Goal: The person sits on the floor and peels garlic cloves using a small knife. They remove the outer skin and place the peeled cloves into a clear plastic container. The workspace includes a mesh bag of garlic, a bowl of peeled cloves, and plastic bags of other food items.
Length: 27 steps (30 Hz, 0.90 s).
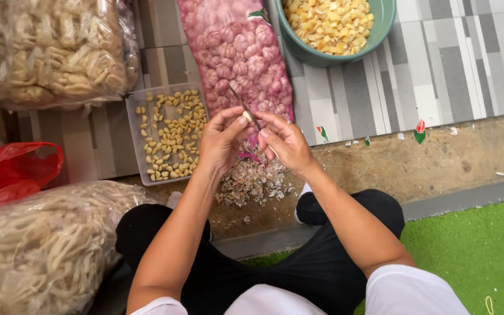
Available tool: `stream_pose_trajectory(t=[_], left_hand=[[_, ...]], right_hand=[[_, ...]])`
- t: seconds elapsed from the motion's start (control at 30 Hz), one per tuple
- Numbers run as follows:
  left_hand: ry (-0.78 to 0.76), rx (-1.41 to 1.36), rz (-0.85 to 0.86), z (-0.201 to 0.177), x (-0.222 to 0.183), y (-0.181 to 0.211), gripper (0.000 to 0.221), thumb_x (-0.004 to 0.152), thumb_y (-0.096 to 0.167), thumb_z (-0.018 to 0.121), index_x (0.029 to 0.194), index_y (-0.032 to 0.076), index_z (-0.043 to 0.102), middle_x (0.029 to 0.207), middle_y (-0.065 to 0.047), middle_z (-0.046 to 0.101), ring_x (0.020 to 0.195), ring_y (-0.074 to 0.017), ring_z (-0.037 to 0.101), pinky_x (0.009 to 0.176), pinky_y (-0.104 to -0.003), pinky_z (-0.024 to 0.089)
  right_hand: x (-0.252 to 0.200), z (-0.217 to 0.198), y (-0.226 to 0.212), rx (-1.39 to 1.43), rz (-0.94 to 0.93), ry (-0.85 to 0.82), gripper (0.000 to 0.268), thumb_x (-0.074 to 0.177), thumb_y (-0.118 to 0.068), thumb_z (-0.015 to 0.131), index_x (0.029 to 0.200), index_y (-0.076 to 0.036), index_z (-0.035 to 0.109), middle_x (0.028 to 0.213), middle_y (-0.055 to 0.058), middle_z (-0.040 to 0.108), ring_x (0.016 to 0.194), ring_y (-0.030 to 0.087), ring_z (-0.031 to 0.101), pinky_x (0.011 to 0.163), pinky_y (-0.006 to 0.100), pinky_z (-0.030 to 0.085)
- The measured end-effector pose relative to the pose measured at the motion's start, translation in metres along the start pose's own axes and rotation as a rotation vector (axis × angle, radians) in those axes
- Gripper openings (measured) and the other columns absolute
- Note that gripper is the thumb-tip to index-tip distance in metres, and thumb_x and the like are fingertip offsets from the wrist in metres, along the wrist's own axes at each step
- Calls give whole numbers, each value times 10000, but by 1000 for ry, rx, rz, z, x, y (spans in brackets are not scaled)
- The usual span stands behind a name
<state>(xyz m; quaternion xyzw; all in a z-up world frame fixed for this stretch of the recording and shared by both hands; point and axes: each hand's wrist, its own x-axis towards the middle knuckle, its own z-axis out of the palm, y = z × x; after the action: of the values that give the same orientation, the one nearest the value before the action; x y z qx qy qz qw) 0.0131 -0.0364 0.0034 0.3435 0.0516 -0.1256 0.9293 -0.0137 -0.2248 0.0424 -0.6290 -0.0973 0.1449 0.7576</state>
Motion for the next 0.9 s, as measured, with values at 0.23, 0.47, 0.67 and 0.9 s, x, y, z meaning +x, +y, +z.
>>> stream_pose_trajectory(t=[0.23, 0.47, 0.67, 0.9], left_hand=[[38, -36, -42, 9, 4, 2, 253, 950, 23, 719, 1193, -23, 664, 1082, -131, 736, 935, -211, 737, 825, -329, 645], [-13, 218, 89, 12, 1, 6, 296, 915, 4, 751, 1198, -10, 665, 1075, -107, 740, 963, -162, 725, 863, -323, 643], [19, 292, 52, 12, -3, 3, 240, 904, 16, 774, 1132, -20, 706, 1026, -96, 758, 925, -147, 731, 849, -309, 640], [55, 655, 128, 20, -14, 9, 186, 883, 37, 817, 1062, 2, 779, 925, -85, 778, 810, -101, 696, 714, -244, 578]], right_hand=[[6, -1, -5, -36, -65, -11, 431, 1083, -96, 551, 1505, -26, 500, 860, 38, 614, 661, 75, 543, 576, 216, 473], [4, -4, -13, -82, -70, -36, 411, 1081, -114, 559, 1481, -24, 525, 855, 39, 619, 649, 69, 540, 581, 216, 475], [-2, -8, -9, -149, -73, -38, 409, 1086, -120, 569, 1485, -38, 531, 842, 33, 624, 651, 64, 549, 589, 208, 469], [-6, -12, 2, -82, -88, -49, 324, 1087, -110, 579, 1403, -39, 567, 848, 36, 632, 637, 62, 540, 553, 211, 459]])
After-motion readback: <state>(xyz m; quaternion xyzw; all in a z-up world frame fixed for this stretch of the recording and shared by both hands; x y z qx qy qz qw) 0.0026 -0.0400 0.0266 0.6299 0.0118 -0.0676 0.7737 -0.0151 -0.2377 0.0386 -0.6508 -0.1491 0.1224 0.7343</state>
